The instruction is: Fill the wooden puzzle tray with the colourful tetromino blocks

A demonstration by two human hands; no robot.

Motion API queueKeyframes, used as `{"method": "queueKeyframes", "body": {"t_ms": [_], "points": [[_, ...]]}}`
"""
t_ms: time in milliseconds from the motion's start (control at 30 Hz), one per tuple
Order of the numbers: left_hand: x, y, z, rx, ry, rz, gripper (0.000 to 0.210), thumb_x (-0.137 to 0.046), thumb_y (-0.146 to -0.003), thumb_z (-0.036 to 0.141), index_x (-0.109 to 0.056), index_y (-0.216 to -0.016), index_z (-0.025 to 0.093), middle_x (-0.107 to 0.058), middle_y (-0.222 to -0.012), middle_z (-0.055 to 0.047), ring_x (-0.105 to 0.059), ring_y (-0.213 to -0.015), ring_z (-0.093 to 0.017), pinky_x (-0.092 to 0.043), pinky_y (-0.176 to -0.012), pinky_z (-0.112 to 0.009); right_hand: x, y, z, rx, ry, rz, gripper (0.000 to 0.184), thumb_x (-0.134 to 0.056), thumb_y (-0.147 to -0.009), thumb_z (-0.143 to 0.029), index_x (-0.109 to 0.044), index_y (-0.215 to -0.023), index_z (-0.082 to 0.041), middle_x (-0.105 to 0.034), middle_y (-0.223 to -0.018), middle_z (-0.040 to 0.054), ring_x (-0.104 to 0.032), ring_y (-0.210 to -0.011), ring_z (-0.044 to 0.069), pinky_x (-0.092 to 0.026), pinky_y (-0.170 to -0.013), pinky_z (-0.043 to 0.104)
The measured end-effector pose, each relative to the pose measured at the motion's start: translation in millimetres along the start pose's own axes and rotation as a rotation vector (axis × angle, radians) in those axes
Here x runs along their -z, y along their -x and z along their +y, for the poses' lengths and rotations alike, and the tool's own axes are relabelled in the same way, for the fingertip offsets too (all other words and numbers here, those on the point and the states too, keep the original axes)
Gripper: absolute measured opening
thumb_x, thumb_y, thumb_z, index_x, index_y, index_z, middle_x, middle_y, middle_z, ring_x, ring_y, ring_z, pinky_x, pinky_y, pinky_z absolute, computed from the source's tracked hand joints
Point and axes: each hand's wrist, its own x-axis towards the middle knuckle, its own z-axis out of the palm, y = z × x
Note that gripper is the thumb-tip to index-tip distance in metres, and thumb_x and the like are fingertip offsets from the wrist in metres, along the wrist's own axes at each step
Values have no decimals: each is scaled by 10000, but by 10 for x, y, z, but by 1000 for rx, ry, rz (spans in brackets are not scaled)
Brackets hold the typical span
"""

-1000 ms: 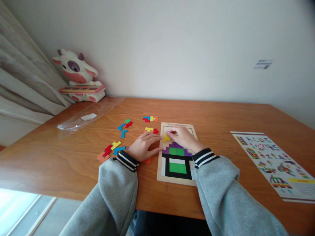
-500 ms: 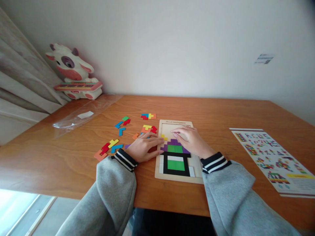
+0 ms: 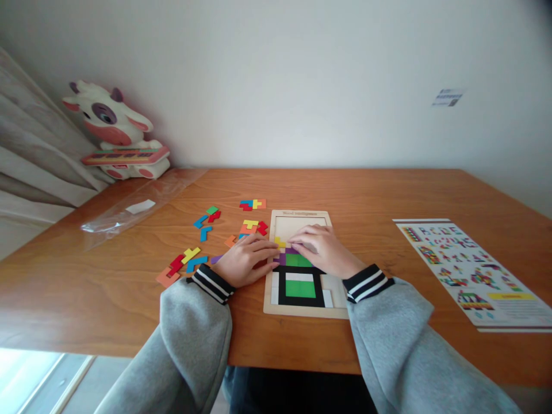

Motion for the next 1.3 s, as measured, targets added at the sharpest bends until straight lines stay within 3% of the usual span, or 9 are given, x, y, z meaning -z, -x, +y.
{"method": "queueKeyframes", "body": {"t_ms": [200, 400, 733, 1000, 1300], "points": [[-21, 5, -17, -30, -10, 27, 245, -590, -953, 285, -704, -1152, 200, -738, -1134, -86, -638, -1045, -229, -526, -964, -417, -14, 48, -40, 122, 65, -121, 213, -605, -963, -323, -747, -1121, -342, -693, -1135, 53, -580, -1095, 235, -357, -933, 429], [-13, -6, -7, -22, 21, 39, 248, -587, -955, 292, -714, -1150, 210, -752, -1095, -88, -651, -1026, -221, -540, -952, -411, -18, 87, 4, 129, 78, -130, 231, -616, -957, -334, -729, -1154, -378, -684, -1174, 47, -575, -1105, 236, -357, -924, 432], [-13, 4, -1, -29, 46, 70, 217, -598, -947, 261, -724, -1116, 211, -763, -1053, -72, -650, -1002, -213, -549, -927, -386, 26, 73, 43, 68, 19, -100, 237, -574, -978, -305, -725, -1161, -302, -686, -1130, 67, -600, -1084, 231, -397, -961, 446], [-7, 15, 1, -7, 27, 41, 213, -589, -952, 270, -728, -1104, 217, -766, -1040, -62, -652, -988, -208, -547, -915, -374, 60, 121, 48, 116, 43, -115, 218, -573, -978, -291, -741, -1115, -273, -724, -1152, 62, -642, -1070, 236, -434, -941, 447], [11, 7, 9, -43, -10, 65, 190, -592, -948, 256, -731, -1065, 198, -772, -984, -58, -658, -953, -202, -560, -874, -351, 63, 175, -18, 121, 22, -144, 394, -582, -968, -220, -587, -1358, -274, -717, -1225, 62, -662, -1107, 235, -473, -985, 458]]}}
